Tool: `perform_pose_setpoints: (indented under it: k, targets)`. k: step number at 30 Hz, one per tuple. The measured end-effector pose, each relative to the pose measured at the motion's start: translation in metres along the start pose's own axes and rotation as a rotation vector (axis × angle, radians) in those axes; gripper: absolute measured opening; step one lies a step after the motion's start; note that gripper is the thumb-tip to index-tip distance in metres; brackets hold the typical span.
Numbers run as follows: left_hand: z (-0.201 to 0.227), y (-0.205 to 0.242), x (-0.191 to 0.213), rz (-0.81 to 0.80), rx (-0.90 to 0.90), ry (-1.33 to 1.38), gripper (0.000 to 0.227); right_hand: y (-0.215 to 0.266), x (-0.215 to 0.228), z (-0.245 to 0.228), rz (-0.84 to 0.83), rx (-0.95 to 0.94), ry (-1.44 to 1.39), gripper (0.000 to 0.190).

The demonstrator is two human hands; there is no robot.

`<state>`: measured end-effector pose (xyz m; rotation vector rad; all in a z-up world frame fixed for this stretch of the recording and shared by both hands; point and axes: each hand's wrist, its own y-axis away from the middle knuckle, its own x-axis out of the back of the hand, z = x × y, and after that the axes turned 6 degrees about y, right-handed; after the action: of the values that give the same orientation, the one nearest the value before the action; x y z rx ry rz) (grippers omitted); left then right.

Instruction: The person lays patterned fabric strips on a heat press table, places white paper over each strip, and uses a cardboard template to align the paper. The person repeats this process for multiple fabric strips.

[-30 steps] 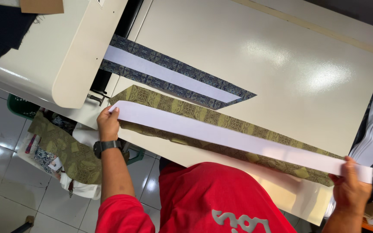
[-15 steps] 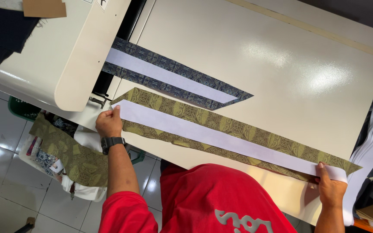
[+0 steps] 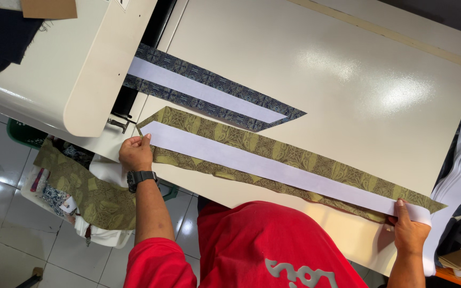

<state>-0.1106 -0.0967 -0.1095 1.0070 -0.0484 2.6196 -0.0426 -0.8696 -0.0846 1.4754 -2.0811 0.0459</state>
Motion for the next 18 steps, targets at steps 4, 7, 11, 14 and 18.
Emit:
perform_pose_setpoints:
  k: [4, 7, 11, 14, 18]
  targets:
    - [0.001, -0.001, -0.003, 0.024, -0.035, -0.046, 0.029, -0.002, 0.000, 0.002, 0.003, 0.006, -0.021, 0.020]
    - [0.008, 0.001, 0.000, 0.024, -0.044, -0.057, 0.030, -0.003, 0.001, 0.004, 0.004, -0.012, -0.059, 0.021]
    - [0.026, 0.029, 0.006, -0.031, -0.170, -0.325, 0.036, -0.002, 0.005, 0.004, 0.010, 0.002, -0.079, 0.021]
    - [0.037, 0.081, -0.012, -0.198, -0.307, -0.549, 0.065, 0.001, 0.006, 0.004, 0.019, 0.019, -0.061, 0.019]
    - [0.041, 0.105, -0.029, -0.268, -0.406, -0.660, 0.082, 0.001, 0.003, 0.002, 0.015, -0.008, -0.061, 0.018]
